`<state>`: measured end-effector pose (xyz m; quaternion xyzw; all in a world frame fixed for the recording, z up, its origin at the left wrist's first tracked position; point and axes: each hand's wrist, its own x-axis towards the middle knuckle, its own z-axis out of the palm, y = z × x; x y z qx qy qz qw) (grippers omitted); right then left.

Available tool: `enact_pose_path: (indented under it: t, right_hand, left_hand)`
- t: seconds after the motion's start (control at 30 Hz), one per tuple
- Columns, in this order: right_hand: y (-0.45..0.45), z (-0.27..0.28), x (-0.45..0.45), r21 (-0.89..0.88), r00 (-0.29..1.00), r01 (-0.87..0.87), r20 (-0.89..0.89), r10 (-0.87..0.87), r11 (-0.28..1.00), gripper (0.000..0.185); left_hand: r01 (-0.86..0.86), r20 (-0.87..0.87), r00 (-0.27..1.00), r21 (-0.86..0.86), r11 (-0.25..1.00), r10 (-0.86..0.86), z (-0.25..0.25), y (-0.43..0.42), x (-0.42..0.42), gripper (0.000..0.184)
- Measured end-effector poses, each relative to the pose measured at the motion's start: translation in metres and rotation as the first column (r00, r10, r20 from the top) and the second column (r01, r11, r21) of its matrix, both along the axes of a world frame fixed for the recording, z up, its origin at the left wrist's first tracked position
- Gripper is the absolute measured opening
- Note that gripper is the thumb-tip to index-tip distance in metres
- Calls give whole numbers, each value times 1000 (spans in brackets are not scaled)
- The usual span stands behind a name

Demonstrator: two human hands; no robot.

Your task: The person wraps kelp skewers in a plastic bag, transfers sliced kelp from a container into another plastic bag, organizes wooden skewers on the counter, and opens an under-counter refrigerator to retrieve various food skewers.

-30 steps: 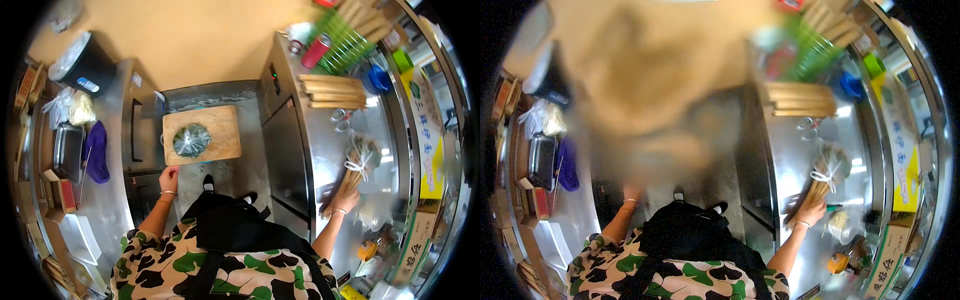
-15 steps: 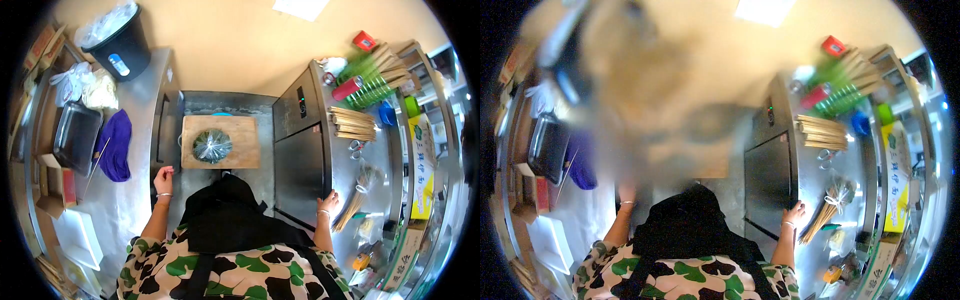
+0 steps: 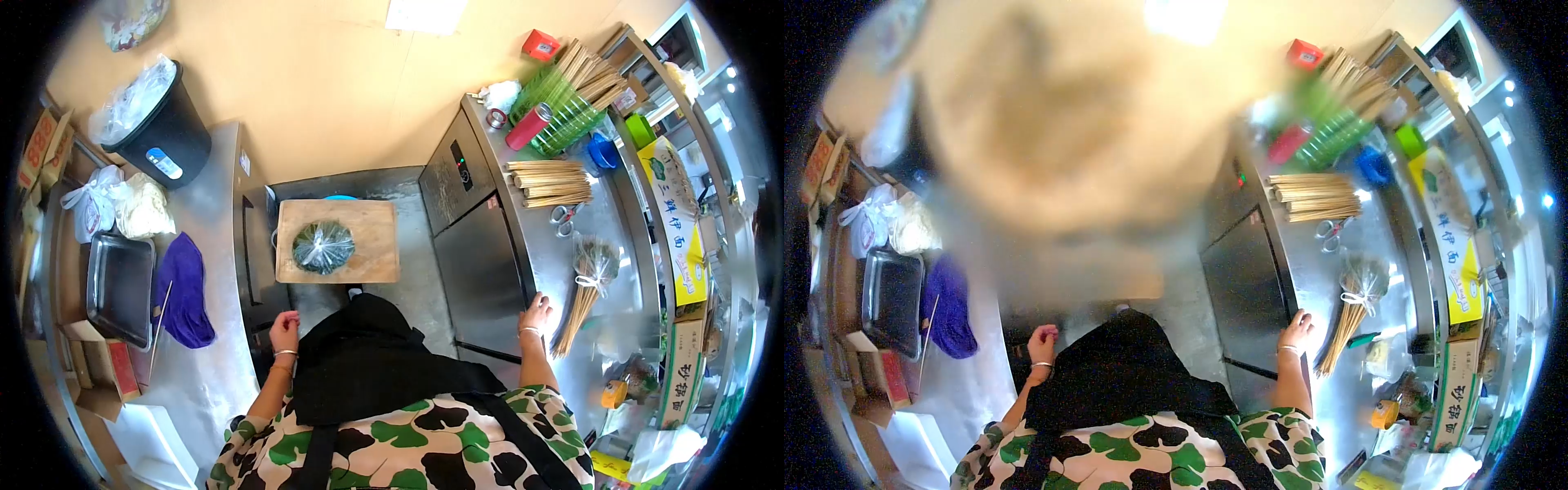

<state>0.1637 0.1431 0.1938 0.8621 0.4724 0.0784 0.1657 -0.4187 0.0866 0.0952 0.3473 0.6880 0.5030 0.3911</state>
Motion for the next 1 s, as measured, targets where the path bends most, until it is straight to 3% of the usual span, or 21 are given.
enact_pose_path:
  t: [0.13,0.2,0.23,0.27,0.3,0.33,0.4,0.47,0.57,0.6,0.63,0.7,0.73,0.77,0.8,0.83,0.87,0.93,1.0]
  right_hand:
    - [3,6,-8,-29,997,51,-50,-53,998,86]
    - [5,4,-10,15,998,45,-52,-44,999,81]
    - [5,-4,-10,130,997,10,-83,1,992,72]
    - [1,-12,-12,311,971,-72,-194,138,948,66]
    - [8,-10,-36,363,966,-148,-146,213,920,65]
    - [12,-10,-59,494,877,-359,-112,468,791,66]
    - [39,-40,-97,548,714,-254,-449,537,797,62]
    - [86,-63,-121,572,592,-83,-631,502,816,61]
    - [182,-113,-113,393,407,245,-871,274,886,59]
    - [212,-133,-104,433,401,279,-864,306,857,62]
    - [242,-155,-95,389,243,463,-920,308,796,63]
    - [284,-170,-83,312,143,604,-948,286,734,63]
    - [295,-182,-76,285,85,657,-948,307,697,62]
    - [294,-194,-71,271,75,669,-951,299,693,62]
    - [286,-209,-64,157,16,718,-978,209,678,60]
    - [276,-225,-57,44,-48,756,-991,122,653,57]
    - [259,-239,-51,-125,-201,817,-977,75,563,53]
    - [194,-288,-18,-451,-477,828,-879,-6,333,39]
    - [118,-312,11,-514,-512,857,-857,55,-32,23]
  left_hand:
    - [90,30,996,-65,994,-88,-8,13,19,18]
    - [121,54,992,-103,987,-116,-18,17,28,18]
    - [177,67,983,-129,976,-169,-24,19,32,17]
    - [224,80,973,-150,963,-214,-31,21,39,17]
    - [198,133,976,-179,964,-175,-39,21,48,17]
    - [194,141,975,-177,965,-171,-41,22,57,17]
    - [214,177,970,-285,934,-168,-33,17,70,16]
    - [314,31,944,-382,869,-327,-38,9,74,14]
    - [352,123,933,-493,796,-337,-40,1,81,10]
    - [341,152,940,-505,793,-307,-51,-9,80,10]
    - [333,143,942,-523,785,-305,-65,-14,79,10]
    - [326,365,926,-655,681,-93,-87,-18,80,14]
    - [325,355,930,-667,670,-98,-83,-6,88,14]
    - [226,427,881,-756,614,202,-79,7,99,17]
    - [149,442,754,-836,528,486,-79,25,105,20]
    - [184,482,715,-829,529,507,-104,32,106,34]
    - [185,475,726,-832,524,498,-139,50,105,34]
    - [239,525,568,-842,483,634,-206,77,106,47]
    - [101,434,493,-889,446,754,-252,128,114,62]
